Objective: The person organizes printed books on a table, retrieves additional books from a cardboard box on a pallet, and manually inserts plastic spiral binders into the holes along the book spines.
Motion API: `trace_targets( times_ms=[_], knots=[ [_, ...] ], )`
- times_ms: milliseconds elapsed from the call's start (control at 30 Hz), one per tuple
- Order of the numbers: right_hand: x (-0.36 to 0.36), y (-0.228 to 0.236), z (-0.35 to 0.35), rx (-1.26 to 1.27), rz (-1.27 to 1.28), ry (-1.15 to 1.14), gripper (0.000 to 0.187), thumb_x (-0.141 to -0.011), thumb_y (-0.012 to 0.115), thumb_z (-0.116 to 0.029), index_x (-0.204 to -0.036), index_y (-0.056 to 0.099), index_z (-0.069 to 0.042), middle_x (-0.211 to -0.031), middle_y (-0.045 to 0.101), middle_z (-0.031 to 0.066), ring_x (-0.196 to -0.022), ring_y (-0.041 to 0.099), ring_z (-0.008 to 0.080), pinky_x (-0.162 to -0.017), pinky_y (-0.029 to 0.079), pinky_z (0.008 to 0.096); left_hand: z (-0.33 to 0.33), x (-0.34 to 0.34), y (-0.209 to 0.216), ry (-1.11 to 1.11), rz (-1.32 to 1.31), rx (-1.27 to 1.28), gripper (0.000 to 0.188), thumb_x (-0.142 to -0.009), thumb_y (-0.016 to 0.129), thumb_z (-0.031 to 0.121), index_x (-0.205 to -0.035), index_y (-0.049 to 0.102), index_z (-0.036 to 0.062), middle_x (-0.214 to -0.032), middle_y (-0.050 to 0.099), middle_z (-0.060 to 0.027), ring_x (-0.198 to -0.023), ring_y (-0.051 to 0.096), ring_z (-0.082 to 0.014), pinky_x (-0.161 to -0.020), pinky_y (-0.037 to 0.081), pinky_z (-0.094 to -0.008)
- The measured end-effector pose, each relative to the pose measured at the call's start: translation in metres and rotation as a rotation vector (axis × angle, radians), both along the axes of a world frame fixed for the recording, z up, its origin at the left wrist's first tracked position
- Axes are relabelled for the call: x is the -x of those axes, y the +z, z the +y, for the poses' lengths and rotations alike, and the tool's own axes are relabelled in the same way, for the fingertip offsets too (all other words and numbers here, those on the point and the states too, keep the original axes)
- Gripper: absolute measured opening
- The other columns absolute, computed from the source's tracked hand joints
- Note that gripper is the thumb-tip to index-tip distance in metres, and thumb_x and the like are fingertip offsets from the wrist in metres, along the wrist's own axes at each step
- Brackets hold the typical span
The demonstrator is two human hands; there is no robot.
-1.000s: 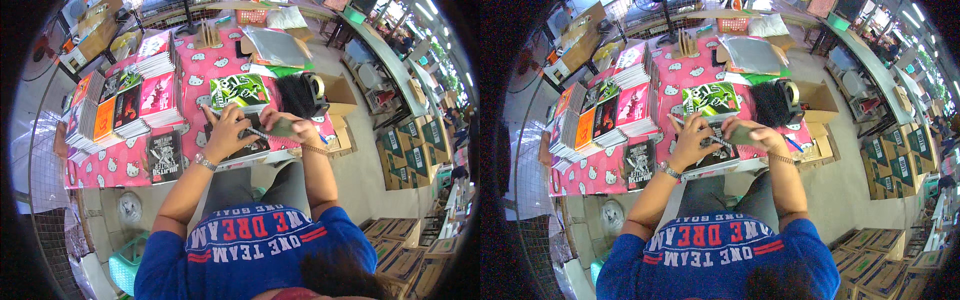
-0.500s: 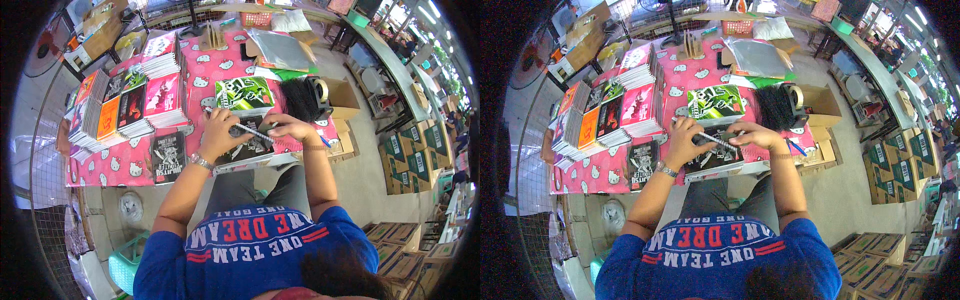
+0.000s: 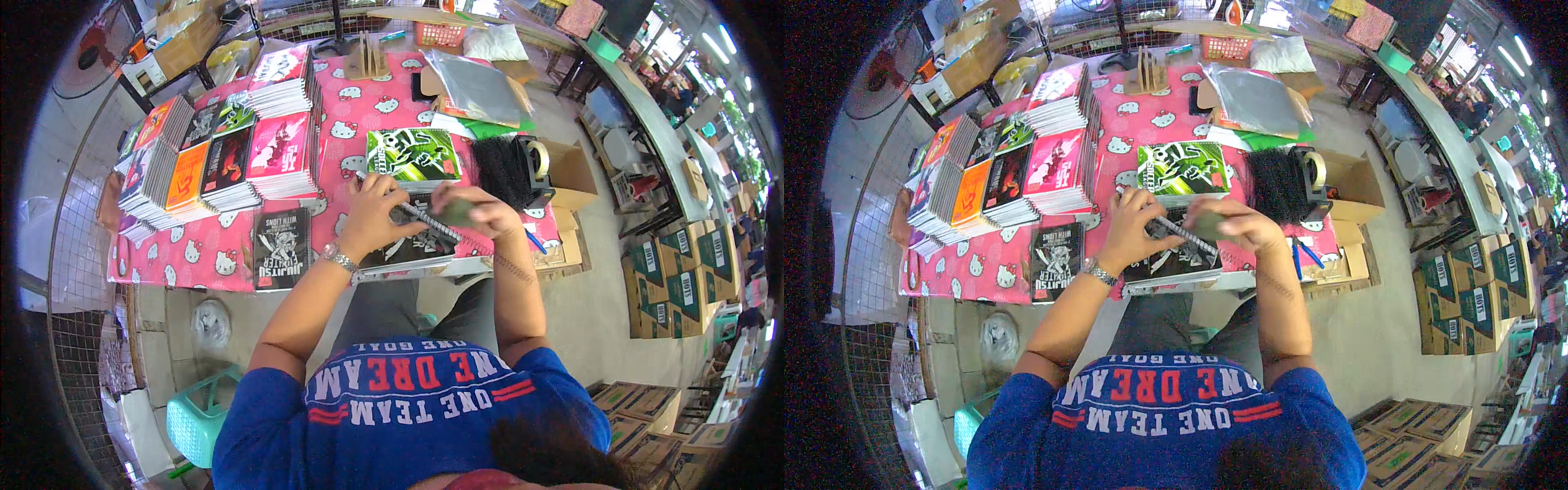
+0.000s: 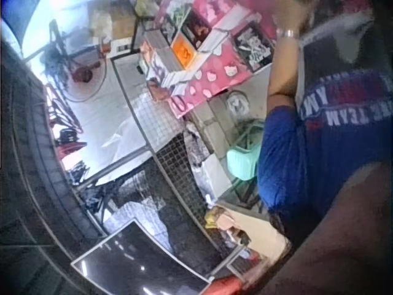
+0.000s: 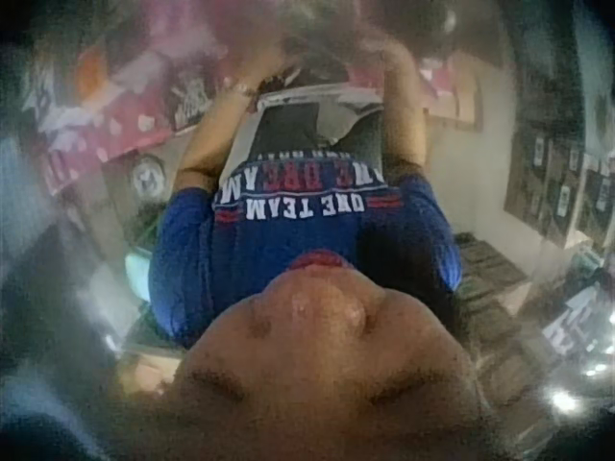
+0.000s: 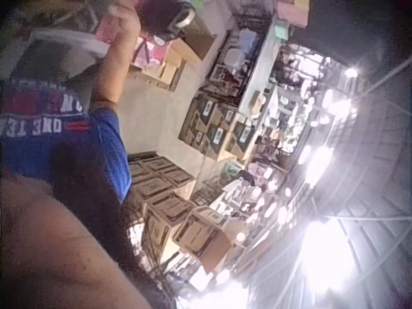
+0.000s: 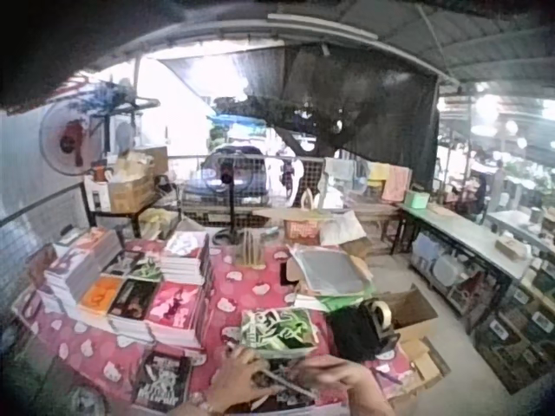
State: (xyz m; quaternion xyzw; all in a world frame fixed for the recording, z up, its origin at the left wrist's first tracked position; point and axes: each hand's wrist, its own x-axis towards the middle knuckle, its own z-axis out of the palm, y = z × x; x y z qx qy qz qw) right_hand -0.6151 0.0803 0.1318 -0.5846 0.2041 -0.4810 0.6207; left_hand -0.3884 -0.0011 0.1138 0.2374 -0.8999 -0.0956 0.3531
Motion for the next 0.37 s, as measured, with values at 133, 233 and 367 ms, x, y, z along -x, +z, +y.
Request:
trace_targets(
  times_ms=[133,233,367],
  knots=[
    [0.005,0.001,-0.010,0.020,0.233,-0.122,0.049,-0.076,0.064,-0.036,-0.107,0.063,0.002,-0.105,0.053,0.0078,-0.093,0.052,0.0197,-0.079,0.042,0.0302,-0.003,0.004,0.002,-0.021,-0.021,-0.030,0.046,-0.057,0.081,0.047,-0.079,0.062,0.0125,-0.091,0.050,-0.0016,-0.100,0.046,-0.0235,-0.084,0.031,-0.0438],
    [0.003,0.006,-0.013,-0.091,0.545,-0.159,0.046,-0.076,0.067,-0.034,-0.107,0.063,0.000,-0.106,0.052,0.0054,-0.094,0.051,0.0151,-0.072,0.042,0.0261,0.001,0.000,0.001,-0.029,-0.027,-0.019,0.046,-0.057,0.081,0.048,-0.080,0.063,0.0128,-0.092,0.050,-0.0012,-0.099,0.047,-0.0230,-0.084,0.031,-0.0445],
    [-0.002,0.005,-0.013,0.081,-0.084,0.080,0.054,-0.073,0.068,-0.045,-0.114,0.064,-0.010,-0.113,0.048,0.0063,-0.108,0.049,0.0236,-0.094,0.039,0.0329,0.000,0.000,0.002,-0.017,-0.054,-0.045,0.049,-0.058,0.080,0.051,-0.082,0.063,0.0128,-0.094,0.051,-0.0013,-0.101,0.047,-0.0228,-0.085,0.032,-0.0454]
  ],
)
